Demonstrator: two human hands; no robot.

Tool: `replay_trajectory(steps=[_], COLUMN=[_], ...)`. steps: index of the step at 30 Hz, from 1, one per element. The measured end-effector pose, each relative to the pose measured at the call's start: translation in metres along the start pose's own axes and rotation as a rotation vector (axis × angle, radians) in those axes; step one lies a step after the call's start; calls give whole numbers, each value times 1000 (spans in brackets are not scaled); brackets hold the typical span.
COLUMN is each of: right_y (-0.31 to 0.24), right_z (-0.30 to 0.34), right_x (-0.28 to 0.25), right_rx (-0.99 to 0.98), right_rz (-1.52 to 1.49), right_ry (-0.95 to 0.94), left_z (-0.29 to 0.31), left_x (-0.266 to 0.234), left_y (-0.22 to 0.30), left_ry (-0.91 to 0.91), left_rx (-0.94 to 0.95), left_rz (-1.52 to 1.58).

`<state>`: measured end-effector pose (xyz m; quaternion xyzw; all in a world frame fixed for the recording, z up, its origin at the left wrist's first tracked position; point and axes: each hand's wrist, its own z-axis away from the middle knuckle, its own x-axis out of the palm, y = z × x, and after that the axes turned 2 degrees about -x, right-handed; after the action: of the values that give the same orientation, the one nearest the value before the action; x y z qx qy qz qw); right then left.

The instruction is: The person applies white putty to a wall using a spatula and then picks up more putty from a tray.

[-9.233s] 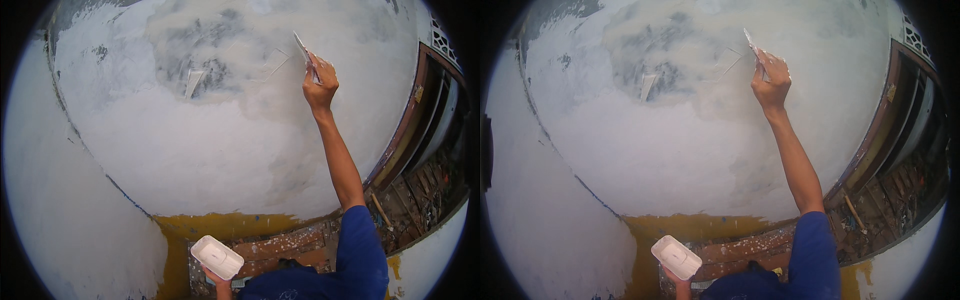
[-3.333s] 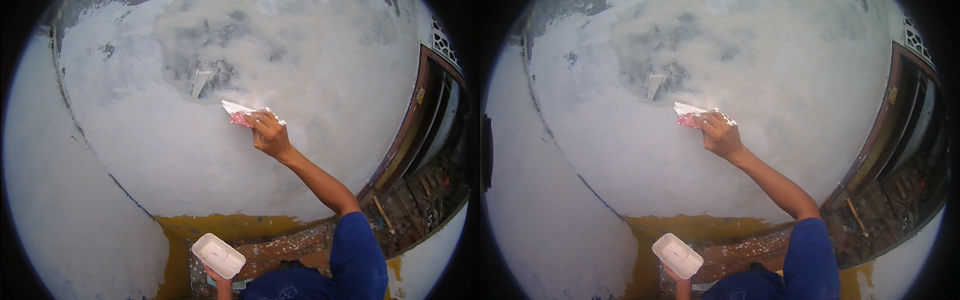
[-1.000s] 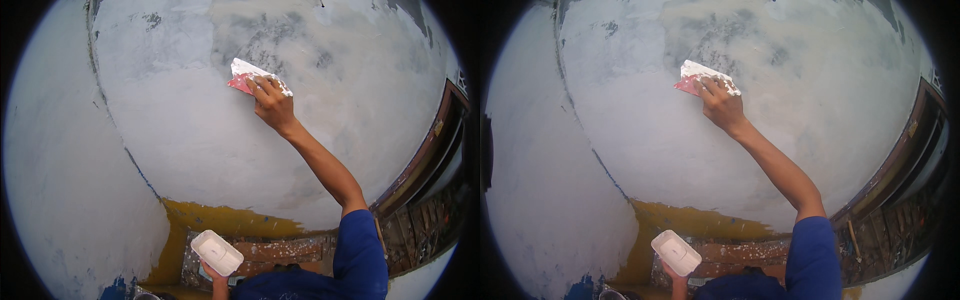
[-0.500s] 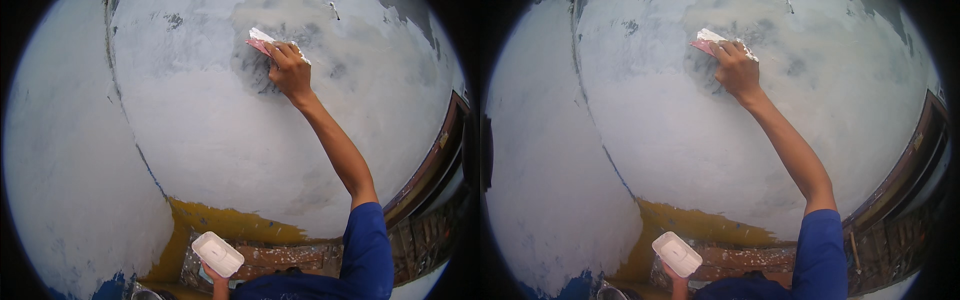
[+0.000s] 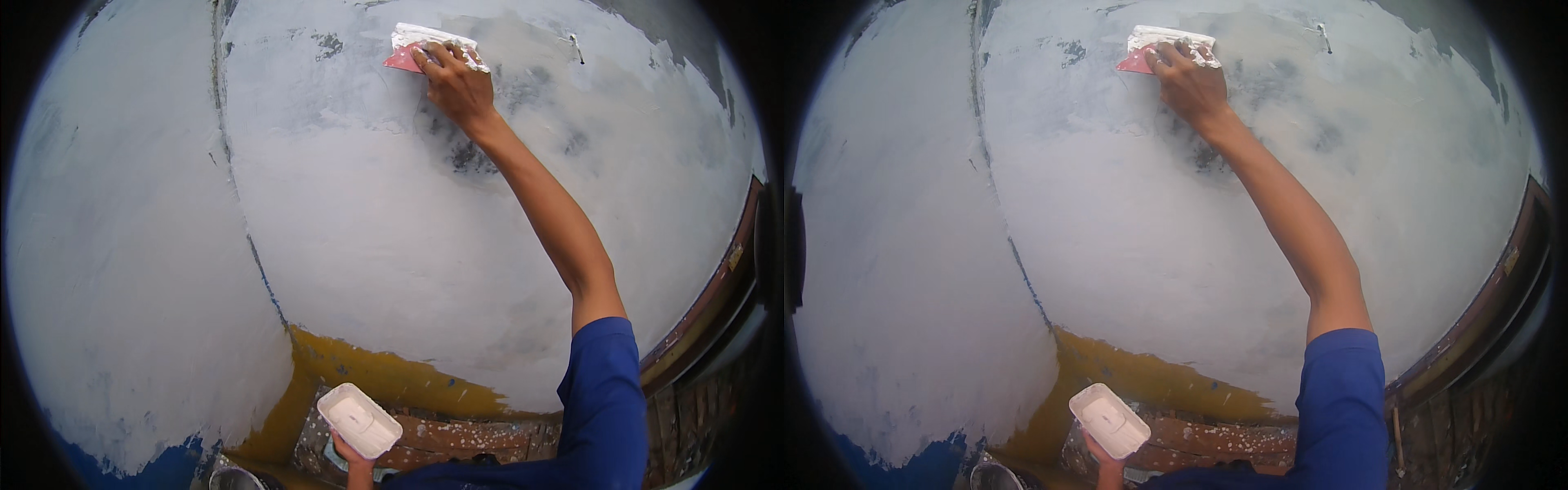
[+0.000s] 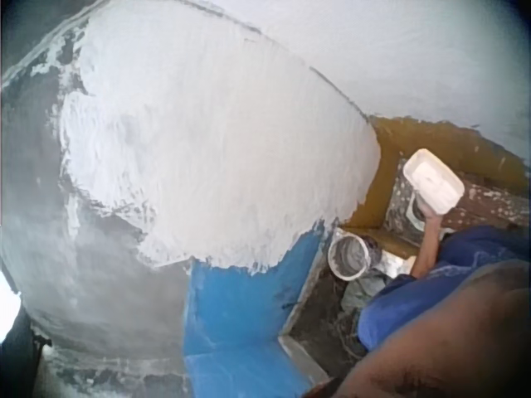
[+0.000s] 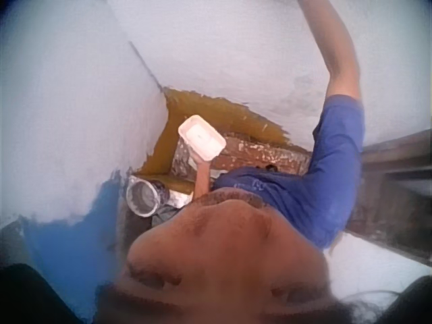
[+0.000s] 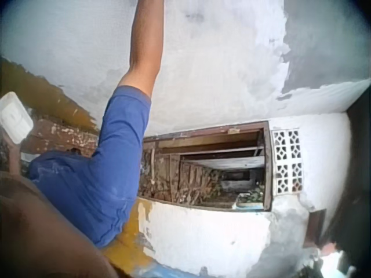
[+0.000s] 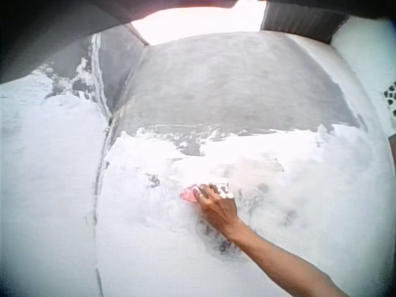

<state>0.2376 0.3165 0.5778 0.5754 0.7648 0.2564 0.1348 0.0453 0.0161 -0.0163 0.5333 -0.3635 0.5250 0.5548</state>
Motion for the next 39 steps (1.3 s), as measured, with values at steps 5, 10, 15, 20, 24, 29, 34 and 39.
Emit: replay_trajectory(steps=[5, 10, 15, 20, 24, 29, 34, 39], right_y=[-59, -40, 41, -40, -90, -61, -61, -88], right_z=[70, -11, -61, 15, 57, 13, 60, 57], right_x=[14, -30, -15, 14, 5, 0, 29, -10], right_rx=[-205, 96, 5, -219, -282, -251, -315, -244], right_rz=[-62, -276, 106, -46, -243, -105, 1, -245], right_ry=[-310, -247, -87, -314, -421, -44, -332, -471], left_z=[7, 8, 11, 11, 12, 16, 18, 15], left_x=[-1, -5, 5, 8, 14, 3, -7, -4], left_y=[-4, 8, 3, 3, 3, 5, 6, 7], left_ry=[-52, -28, -34, 0, -7, -33, -20, 0], left_rx=[35, 58, 105, 68, 67, 105, 58, 98], left_rz=[9, 87, 30, 92, 30, 14, 49, -55])
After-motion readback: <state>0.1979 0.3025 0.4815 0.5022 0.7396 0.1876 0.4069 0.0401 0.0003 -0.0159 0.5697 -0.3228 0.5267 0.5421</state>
